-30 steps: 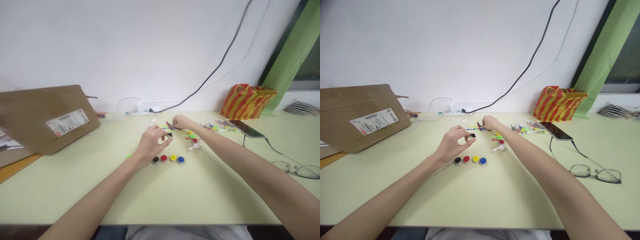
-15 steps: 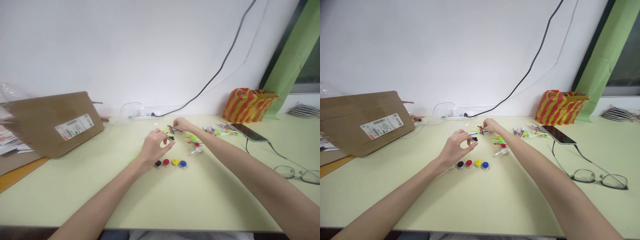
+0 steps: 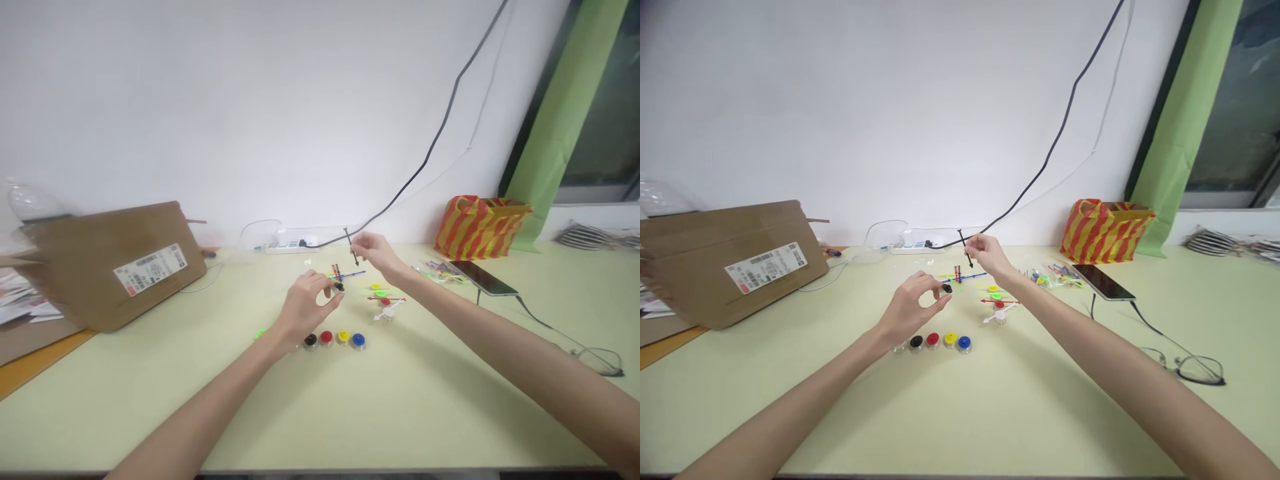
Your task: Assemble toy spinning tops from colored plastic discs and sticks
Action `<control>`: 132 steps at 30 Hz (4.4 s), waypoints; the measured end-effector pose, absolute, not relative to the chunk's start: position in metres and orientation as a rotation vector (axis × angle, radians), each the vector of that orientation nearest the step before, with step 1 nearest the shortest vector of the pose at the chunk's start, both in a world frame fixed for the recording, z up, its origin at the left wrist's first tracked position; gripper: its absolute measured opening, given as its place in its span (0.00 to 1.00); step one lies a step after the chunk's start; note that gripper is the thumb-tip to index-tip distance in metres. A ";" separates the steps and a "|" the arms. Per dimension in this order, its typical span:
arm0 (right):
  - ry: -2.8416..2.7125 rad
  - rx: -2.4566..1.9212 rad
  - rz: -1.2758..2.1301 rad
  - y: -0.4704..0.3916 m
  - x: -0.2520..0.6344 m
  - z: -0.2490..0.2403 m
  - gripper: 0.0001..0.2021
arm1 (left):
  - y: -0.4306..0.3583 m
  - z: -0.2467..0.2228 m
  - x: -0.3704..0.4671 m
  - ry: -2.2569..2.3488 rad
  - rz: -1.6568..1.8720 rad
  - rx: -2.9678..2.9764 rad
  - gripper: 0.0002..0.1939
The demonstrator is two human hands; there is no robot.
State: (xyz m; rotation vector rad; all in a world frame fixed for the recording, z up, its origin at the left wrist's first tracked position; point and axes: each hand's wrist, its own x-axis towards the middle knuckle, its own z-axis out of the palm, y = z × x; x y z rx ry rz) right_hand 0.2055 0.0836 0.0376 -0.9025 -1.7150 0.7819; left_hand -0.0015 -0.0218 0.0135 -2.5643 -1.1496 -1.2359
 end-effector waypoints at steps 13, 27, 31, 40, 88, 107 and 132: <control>-1.550 -0.803 1.193 -0.022 0.237 0.015 0.18 | -0.018 0.012 0.035 -0.942 -1.002 -2.534 0.04; -1.676 -0.781 1.172 -0.026 0.236 0.005 0.16 | -0.021 0.000 0.032 -0.933 -1.013 -2.702 0.04; -1.692 -0.764 1.157 -0.027 0.234 0.003 0.16 | -0.020 0.000 0.030 -0.914 -1.007 -2.716 0.04; -1.692 -0.698 1.169 -0.030 0.235 0.003 0.19 | -0.023 0.004 0.032 -0.889 -1.052 -2.699 0.03; -1.739 -0.714 1.212 -0.027 0.237 -0.003 0.15 | -0.020 -0.003 0.032 -0.863 -1.035 -2.706 0.01; -1.764 -0.722 1.273 -0.031 0.238 -0.001 0.19 | -0.022 -0.005 0.030 -0.857 -0.962 -2.739 0.02; -1.744 -0.749 1.229 -0.030 0.237 -0.005 0.20 | -0.022 -0.004 0.031 -0.896 -0.967 -2.737 0.02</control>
